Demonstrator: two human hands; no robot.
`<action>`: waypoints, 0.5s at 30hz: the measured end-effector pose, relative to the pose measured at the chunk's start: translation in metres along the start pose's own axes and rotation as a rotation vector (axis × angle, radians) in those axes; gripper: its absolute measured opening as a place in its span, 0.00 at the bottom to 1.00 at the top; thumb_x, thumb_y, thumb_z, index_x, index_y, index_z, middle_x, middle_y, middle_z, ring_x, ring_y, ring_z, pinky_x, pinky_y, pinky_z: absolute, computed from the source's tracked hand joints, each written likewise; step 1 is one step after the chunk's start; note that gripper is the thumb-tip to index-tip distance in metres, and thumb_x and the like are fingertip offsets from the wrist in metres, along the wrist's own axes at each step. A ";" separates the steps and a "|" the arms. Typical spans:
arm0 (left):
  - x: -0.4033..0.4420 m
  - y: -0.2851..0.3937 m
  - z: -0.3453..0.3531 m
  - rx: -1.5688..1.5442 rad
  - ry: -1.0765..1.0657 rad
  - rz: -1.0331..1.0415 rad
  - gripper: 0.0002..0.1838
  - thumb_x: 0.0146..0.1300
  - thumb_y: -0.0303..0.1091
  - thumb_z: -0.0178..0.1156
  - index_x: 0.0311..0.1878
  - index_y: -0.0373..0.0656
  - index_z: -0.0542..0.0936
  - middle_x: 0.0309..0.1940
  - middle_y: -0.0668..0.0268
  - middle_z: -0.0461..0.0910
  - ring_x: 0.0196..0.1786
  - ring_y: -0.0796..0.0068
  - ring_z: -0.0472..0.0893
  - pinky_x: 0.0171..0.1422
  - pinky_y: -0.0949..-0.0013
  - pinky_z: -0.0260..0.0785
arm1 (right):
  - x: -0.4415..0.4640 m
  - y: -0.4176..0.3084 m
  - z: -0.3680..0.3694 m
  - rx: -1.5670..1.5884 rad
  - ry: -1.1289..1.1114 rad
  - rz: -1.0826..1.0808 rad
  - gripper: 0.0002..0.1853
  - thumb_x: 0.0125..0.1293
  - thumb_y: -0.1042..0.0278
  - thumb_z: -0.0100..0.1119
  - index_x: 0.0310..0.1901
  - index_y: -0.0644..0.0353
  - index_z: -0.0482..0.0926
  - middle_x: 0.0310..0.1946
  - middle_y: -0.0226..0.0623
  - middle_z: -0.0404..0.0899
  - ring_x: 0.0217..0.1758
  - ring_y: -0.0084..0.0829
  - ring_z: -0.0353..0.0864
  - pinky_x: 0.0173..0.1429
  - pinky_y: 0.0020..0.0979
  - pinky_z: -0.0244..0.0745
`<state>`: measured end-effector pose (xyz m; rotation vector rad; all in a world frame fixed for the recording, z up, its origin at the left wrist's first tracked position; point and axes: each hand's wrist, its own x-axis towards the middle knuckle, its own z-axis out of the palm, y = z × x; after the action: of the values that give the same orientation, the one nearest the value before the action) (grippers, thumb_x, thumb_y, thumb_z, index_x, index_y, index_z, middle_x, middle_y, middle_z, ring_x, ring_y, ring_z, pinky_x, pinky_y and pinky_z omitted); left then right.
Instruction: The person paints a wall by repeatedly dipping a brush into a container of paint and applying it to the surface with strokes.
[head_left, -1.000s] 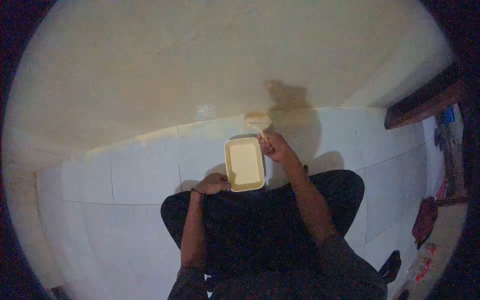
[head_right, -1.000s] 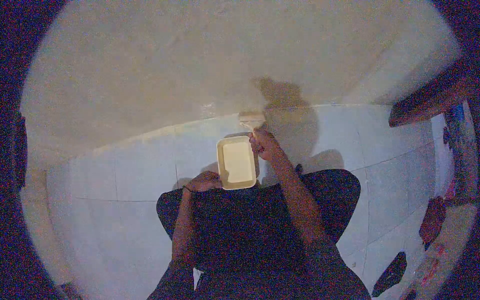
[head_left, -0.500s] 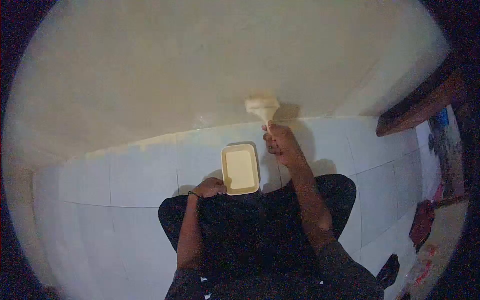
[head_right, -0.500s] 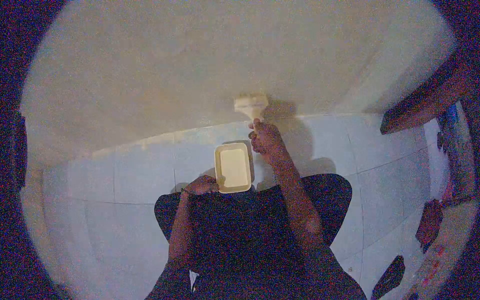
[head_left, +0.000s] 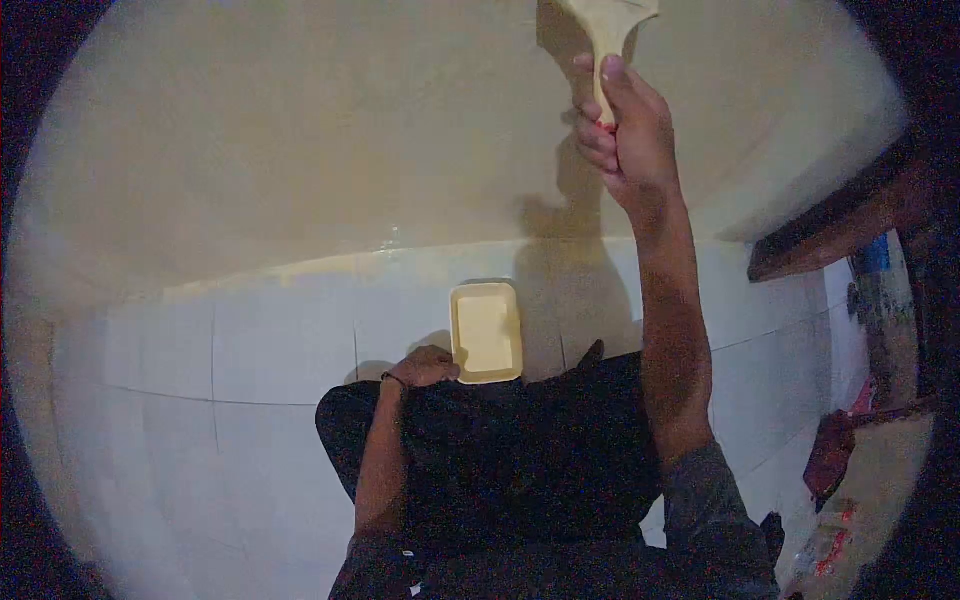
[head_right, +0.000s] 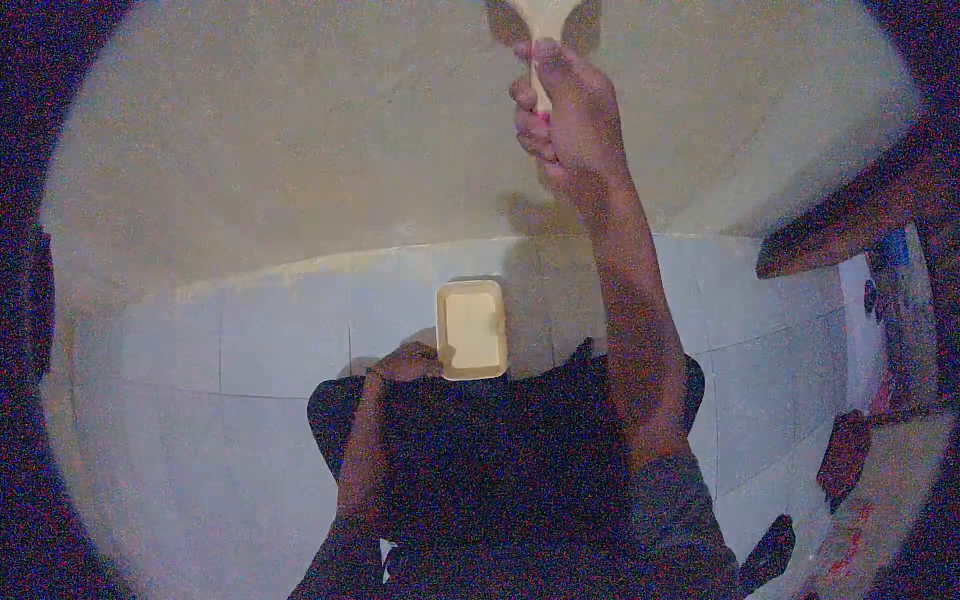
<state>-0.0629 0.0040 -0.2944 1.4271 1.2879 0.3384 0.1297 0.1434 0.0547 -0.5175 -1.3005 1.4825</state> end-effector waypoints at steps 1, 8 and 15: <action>-0.001 0.004 -0.002 -0.007 0.001 -0.001 0.18 0.47 0.45 0.47 0.26 0.37 0.76 0.26 0.58 0.76 0.34 0.63 0.75 0.42 0.64 0.64 | -0.001 0.006 -0.003 -0.040 0.026 0.033 0.16 0.62 0.56 0.41 0.42 0.61 0.67 0.19 0.25 0.61 0.11 0.12 0.52 0.11 0.13 0.47; -0.007 0.030 -0.014 0.312 -0.038 -0.011 0.17 0.44 0.45 0.49 0.28 0.39 0.76 0.29 0.55 0.76 0.35 0.60 0.74 0.42 0.63 0.64 | -0.034 0.083 -0.044 -0.121 0.079 0.259 0.17 0.60 0.53 0.45 0.40 0.59 0.69 0.14 0.25 0.61 0.09 0.13 0.54 0.10 0.16 0.49; 0.007 -0.003 -0.005 0.300 -0.020 0.090 0.18 0.44 0.45 0.50 0.28 0.38 0.76 0.27 0.56 0.76 0.34 0.61 0.74 0.40 0.63 0.64 | -0.093 0.164 -0.070 -0.084 0.177 0.518 0.15 0.59 0.56 0.47 0.40 0.59 0.68 0.14 0.24 0.61 0.08 0.14 0.54 0.10 0.16 0.49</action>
<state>-0.0659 0.0121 -0.2986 1.7405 1.2999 0.1956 0.1541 0.1149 -0.1428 -1.0774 -1.1405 1.7546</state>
